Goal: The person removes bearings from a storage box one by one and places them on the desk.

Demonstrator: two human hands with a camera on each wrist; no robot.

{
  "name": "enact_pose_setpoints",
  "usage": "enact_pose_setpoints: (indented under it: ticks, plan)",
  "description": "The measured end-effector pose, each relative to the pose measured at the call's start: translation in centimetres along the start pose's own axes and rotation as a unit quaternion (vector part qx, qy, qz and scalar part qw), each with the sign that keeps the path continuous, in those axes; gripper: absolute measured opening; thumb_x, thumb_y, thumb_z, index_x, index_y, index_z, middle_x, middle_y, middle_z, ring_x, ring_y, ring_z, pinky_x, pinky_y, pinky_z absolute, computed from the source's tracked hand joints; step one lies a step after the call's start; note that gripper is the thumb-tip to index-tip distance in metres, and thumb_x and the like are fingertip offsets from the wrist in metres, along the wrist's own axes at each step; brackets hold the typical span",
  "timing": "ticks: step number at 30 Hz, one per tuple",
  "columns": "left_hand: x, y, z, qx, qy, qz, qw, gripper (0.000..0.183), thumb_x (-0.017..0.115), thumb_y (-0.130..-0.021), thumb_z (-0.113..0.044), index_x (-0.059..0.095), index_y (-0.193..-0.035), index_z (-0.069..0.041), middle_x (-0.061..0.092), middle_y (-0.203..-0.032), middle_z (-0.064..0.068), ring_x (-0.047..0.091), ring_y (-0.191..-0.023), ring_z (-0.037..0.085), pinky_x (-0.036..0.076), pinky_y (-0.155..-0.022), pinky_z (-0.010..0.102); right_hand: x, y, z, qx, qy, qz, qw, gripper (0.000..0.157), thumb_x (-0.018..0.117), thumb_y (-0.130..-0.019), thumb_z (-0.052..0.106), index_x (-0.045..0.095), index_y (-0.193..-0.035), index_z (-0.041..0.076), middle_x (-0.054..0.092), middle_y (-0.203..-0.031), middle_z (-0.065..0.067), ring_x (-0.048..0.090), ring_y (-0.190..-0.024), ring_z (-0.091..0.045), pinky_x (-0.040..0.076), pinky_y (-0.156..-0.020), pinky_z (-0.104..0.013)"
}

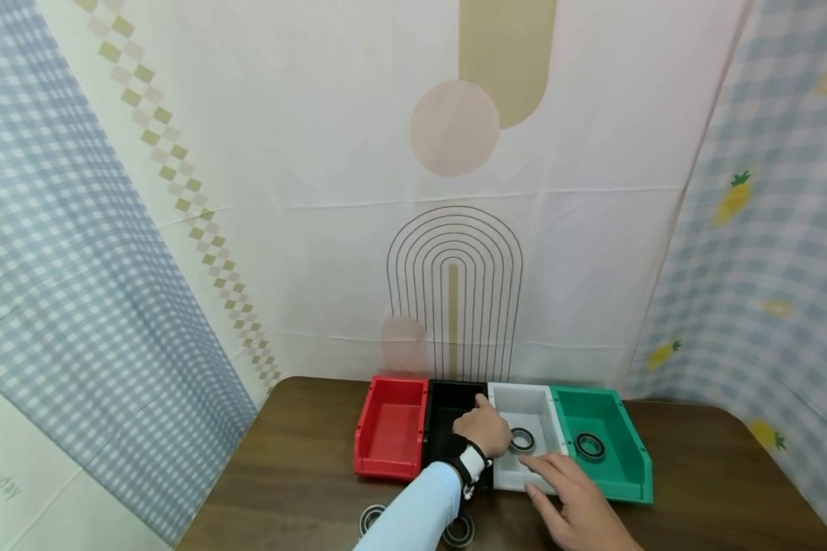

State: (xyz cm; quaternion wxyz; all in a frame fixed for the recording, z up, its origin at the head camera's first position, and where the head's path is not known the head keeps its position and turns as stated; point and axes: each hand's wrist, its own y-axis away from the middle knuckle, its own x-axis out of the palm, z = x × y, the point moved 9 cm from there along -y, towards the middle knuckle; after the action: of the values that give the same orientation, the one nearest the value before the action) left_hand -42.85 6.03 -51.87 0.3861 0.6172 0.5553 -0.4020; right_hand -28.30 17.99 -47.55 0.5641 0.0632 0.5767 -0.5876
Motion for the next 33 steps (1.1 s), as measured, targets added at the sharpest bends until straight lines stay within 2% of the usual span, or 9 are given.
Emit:
enact_pose_setpoints:
  ticks: [8, 14, 18, 22, 27, 33]
  plan:
    - [1.0, -0.9, 0.7, -0.007, 0.009, -0.001, 0.9999, 0.056, 0.060, -0.101, -0.032, 0.047, -0.143, 0.002, 0.067, -0.071, 0.011, 0.056, -0.056, 0.023, 0.046, -0.057, 0.037, 0.0, -0.1, -0.3, 0.008, 0.003, 0.008, 1.000, 0.043, 0.083, -0.092, 0.011, 0.074, -0.131, 0.025, 0.070, -0.113, 0.016, 0.065, -0.097, -0.005, 0.053, -0.075, -0.027]
    - [0.7, -0.4, 0.5, 0.001, 0.013, 0.003, 0.9999, 0.056, 0.059, -0.102, -0.032, 0.047, -0.143, 0.003, 0.066, -0.069, 0.009, 0.055, -0.056, 0.023, 0.046, -0.056, 0.036, -0.2, -0.2, -0.3, -0.011, 0.016, -0.003, 1.000, 0.044, 0.084, -0.090, 0.010, 0.074, -0.130, 0.025, 0.068, -0.114, 0.019, 0.062, -0.095, -0.002, 0.051, -0.074, -0.026]
    - [0.9, -0.6, 0.5, 0.001, 0.014, -0.003, 0.9999, 0.054, 0.058, -0.102, -0.034, 0.048, -0.142, 0.001, 0.066, -0.069, 0.009, 0.056, -0.056, 0.023, 0.046, -0.055, 0.036, -0.1, -0.4, -0.3, -0.012, 0.023, -0.002, 1.000, 0.042, 0.085, -0.089, 0.011, 0.075, -0.128, 0.026, 0.068, -0.113, 0.020, 0.063, -0.099, -0.001, 0.054, -0.077, -0.027]
    - [0.9, -0.6, 0.5, -0.001, 0.014, 0.001, 0.9999, 0.053, 0.057, -0.103, -0.035, 0.049, -0.140, 0.001, 0.063, -0.066, 0.008, 0.056, -0.055, 0.023, 0.044, -0.054, 0.036, 0.2, -0.9, -0.8, 0.015, 0.041, 0.018, 0.999, 0.039, 0.085, -0.091, 0.016, 0.076, -0.126, 0.027, 0.068, -0.112, 0.022, 0.063, -0.103, -0.001, 0.056, -0.082, -0.031]
    - [0.9, -0.7, 0.5, 0.000, 0.015, 0.006, 0.9999, 0.056, 0.056, -0.104, -0.034, 0.046, -0.146, 0.002, 0.063, -0.065, 0.008, 0.055, -0.055, 0.023, 0.044, -0.054, 0.035, 0.7, -1.3, -1.9, 0.038, 0.072, 0.060, 0.995, 0.035, 0.084, -0.092, 0.020, 0.077, -0.126, 0.024, 0.069, -0.111, 0.018, 0.064, -0.103, -0.006, 0.057, -0.085, -0.035]
    - [0.7, -0.7, 0.5, 0.003, 0.017, -0.003, 0.9998, 0.053, 0.057, -0.104, -0.035, 0.048, -0.143, 0.000, 0.067, -0.070, 0.009, 0.057, -0.057, 0.023, 0.046, -0.056, 0.036, 1.0, -1.5, -2.6, 0.036, 0.077, 0.086, 0.993, 0.035, 0.083, -0.093, 0.020, 0.076, -0.127, 0.019, 0.069, -0.113, 0.012, 0.065, -0.104, -0.009, 0.057, -0.085, -0.035]
